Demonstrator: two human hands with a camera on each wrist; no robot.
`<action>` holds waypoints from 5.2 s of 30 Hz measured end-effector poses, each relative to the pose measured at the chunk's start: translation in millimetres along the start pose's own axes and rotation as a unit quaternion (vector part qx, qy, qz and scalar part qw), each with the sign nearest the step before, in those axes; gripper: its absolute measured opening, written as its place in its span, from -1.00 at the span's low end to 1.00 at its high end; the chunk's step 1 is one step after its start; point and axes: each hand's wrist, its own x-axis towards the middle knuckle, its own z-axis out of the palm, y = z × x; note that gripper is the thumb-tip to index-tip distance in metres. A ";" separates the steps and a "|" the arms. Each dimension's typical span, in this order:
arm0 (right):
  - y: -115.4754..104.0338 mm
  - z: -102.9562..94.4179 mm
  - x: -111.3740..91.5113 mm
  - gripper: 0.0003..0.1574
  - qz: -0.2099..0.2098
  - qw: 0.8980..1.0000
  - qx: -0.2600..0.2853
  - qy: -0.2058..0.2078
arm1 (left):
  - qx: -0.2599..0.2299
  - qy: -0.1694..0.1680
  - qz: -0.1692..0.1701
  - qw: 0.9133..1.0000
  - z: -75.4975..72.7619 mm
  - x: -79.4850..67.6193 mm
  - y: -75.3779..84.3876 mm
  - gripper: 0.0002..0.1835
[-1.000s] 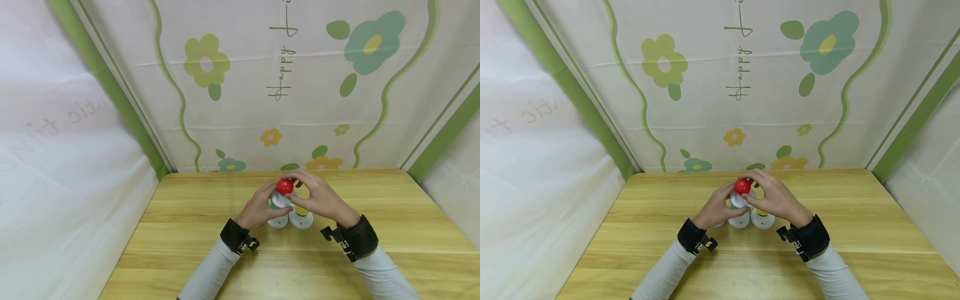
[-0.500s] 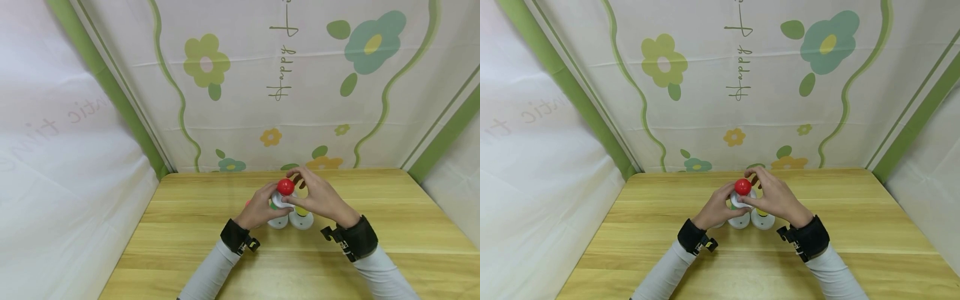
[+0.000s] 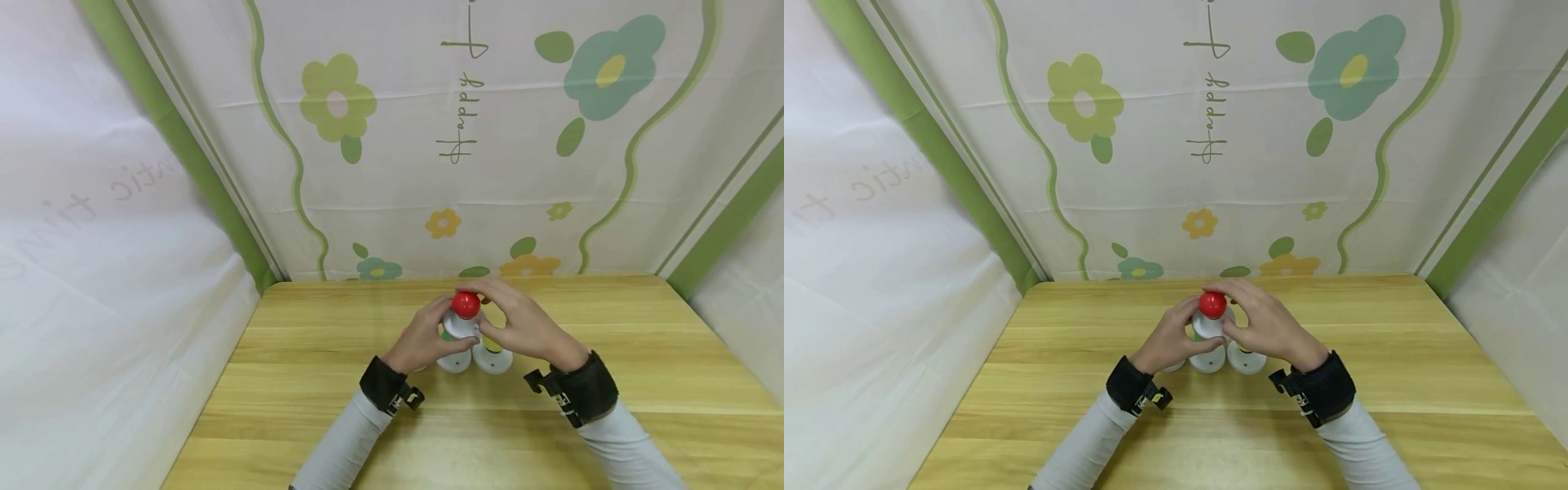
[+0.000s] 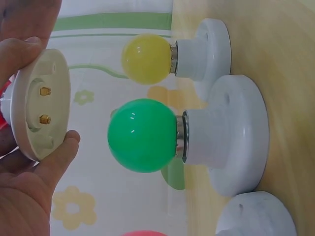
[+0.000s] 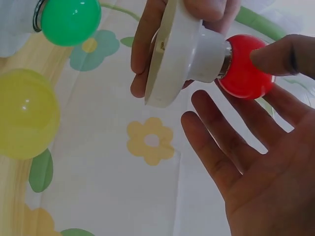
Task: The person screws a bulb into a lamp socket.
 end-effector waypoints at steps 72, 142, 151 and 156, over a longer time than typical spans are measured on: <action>3.0 -5.1 -1.9 -0.36 -0.046 0.998 0.049 0.002 | 0.003 -0.012 0.007 1.000 -5.7 0.9 24.4 -0.23; -2.9 10.2 3.0 -0.40 -0.006 0.997 0.011 0.078 | 0.002 0.099 -0.021 0.995 -5.6 2.3 17.4 -0.33; -2.7 10.6 1.6 -0.42 -0.016 0.997 0.022 0.073 | 0.011 0.116 0.010 0.993 -17.3 4.0 43.6 -0.42; -2.6 11.5 2.8 -0.42 -0.030 0.996 0.027 0.082 | 0.016 0.120 0.017 0.993 -18.6 4.0 42.8 -0.41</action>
